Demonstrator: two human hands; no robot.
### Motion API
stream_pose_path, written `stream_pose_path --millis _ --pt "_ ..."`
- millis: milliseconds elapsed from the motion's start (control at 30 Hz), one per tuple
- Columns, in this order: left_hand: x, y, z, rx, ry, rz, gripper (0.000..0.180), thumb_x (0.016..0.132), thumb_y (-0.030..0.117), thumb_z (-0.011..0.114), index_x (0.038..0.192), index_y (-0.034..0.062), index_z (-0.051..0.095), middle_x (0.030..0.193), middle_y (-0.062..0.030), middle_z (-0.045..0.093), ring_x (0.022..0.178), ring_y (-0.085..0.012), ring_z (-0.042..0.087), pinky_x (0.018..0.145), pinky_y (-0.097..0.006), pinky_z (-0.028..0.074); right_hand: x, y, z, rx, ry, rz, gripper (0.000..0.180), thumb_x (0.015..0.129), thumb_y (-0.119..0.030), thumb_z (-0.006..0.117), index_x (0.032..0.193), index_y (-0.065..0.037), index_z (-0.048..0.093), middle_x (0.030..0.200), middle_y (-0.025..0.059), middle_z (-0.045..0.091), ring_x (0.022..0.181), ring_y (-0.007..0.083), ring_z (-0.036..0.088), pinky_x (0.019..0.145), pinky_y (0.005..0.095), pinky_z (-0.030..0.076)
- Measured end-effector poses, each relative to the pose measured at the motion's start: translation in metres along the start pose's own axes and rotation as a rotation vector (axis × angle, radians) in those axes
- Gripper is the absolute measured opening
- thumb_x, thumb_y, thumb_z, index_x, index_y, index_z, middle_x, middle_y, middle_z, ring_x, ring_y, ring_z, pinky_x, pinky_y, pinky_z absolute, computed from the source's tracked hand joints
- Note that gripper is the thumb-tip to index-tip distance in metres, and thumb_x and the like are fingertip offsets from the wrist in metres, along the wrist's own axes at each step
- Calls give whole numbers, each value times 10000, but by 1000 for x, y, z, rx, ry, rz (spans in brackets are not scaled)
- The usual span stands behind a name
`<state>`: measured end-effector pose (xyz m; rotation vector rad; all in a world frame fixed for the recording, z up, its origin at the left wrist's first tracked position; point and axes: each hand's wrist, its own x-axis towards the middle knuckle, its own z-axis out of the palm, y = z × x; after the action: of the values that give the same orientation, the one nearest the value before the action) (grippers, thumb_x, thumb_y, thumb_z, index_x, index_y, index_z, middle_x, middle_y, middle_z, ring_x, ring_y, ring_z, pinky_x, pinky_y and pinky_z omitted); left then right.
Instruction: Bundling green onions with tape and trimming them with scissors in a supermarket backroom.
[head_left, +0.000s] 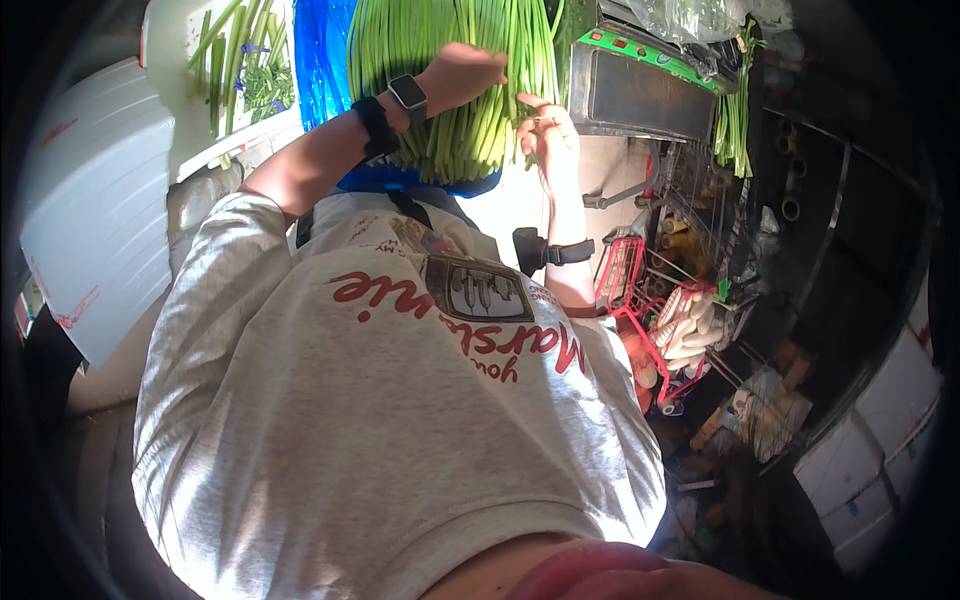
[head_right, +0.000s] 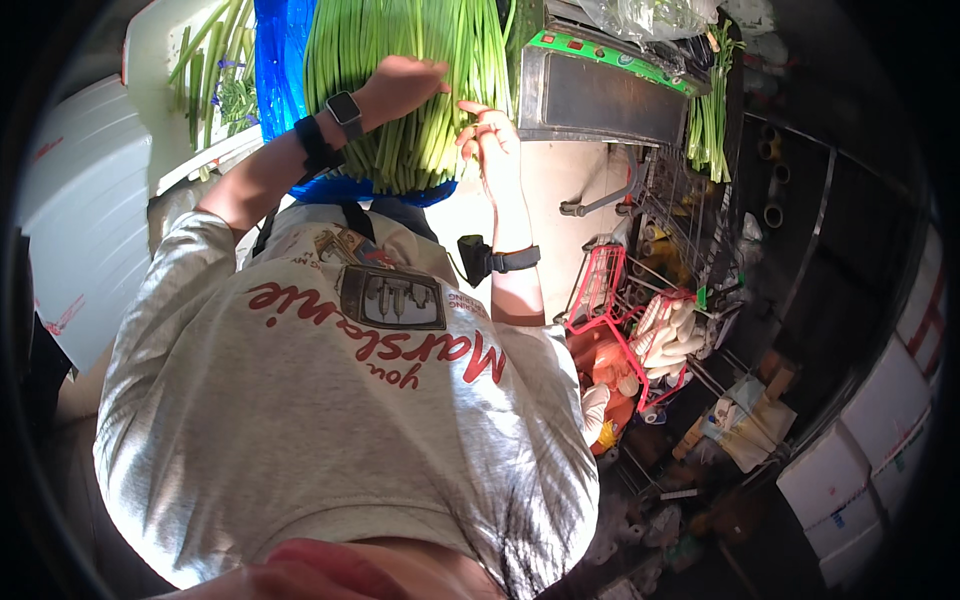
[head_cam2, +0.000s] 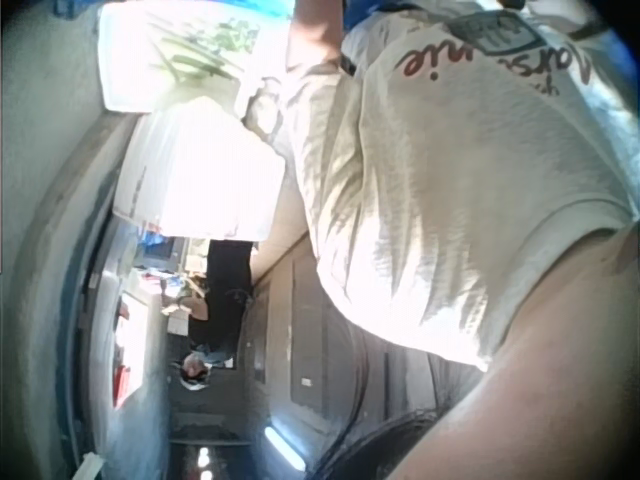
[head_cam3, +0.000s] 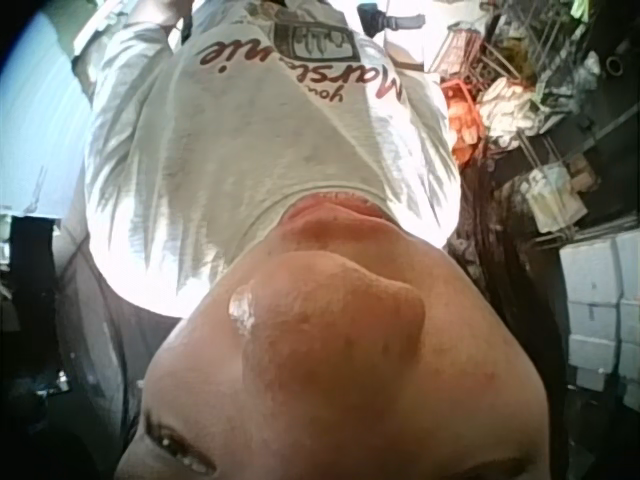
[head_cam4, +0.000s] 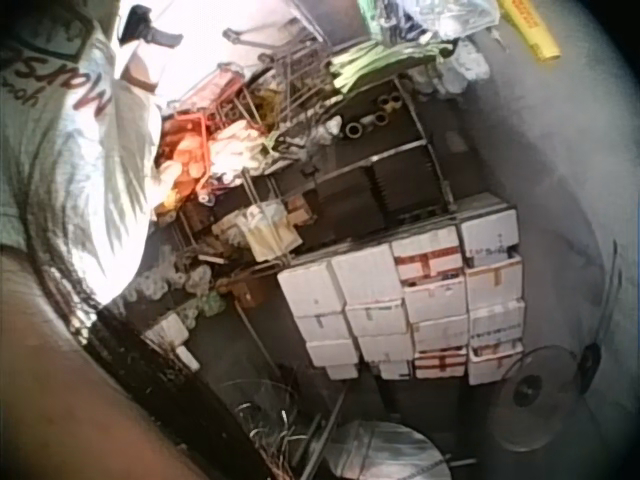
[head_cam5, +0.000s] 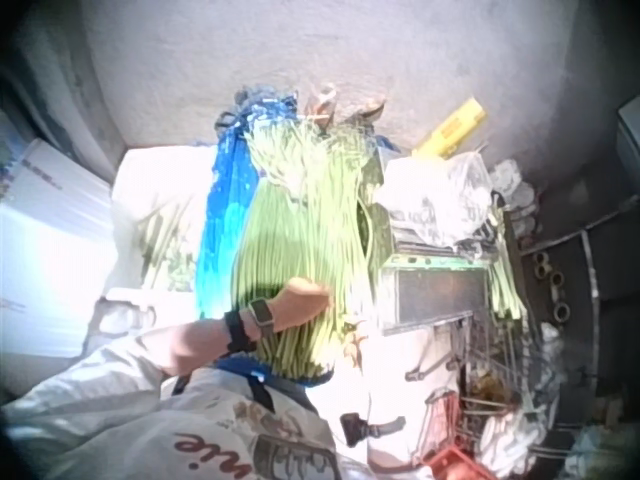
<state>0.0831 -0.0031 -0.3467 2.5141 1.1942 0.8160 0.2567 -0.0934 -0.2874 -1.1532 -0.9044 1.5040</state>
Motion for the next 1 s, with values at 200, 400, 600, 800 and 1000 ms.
stream_pose_path --millis 200,400,600,800,1000 --pt "-6 1 23 -412 -169 -230 163 798 194 621 770 70 520 580 -25 515 563 -176 577 475 -286 457 14 9 -9 364 -175 61 98 896 -144 414 907 -62 467 734 141 583 501 129 449 446 210 338" --pt "2 21 11 30 154 317 167 763 98 600 927 66 600 969 -99 592 848 -210 584 644 -302 486 14 18 -29 231 38 147 57 894 -120 475 889 -66 494 573 -7 370 452 82 345 410 198 293" --pt "8 10 27 86 14 413 114 674 76 598 785 99 614 943 -37 555 902 -176 523 735 -317 412 13 31 -23 -484 272 109 176 830 -177 633 897 -22 584 541 -50 421 418 54 330 394 199 265" --pt "13 7 26 151 -19 457 37 674 110 593 704 133 595 783 17 492 829 -153 503 744 -304 369 14 29 -12 -1291 222 -28 193 730 -219 708 819 -68 626 575 133 565 530 281 581 537 360 460" --pt "12 0 32 108 -75 417 36 705 110 589 694 139 607 795 31 494 860 -137 498 808 -303 359 16 29 -6 -1461 245 -229 134 747 -174 672 807 -67 619 697 160 608 633 324 601 581 388 475"
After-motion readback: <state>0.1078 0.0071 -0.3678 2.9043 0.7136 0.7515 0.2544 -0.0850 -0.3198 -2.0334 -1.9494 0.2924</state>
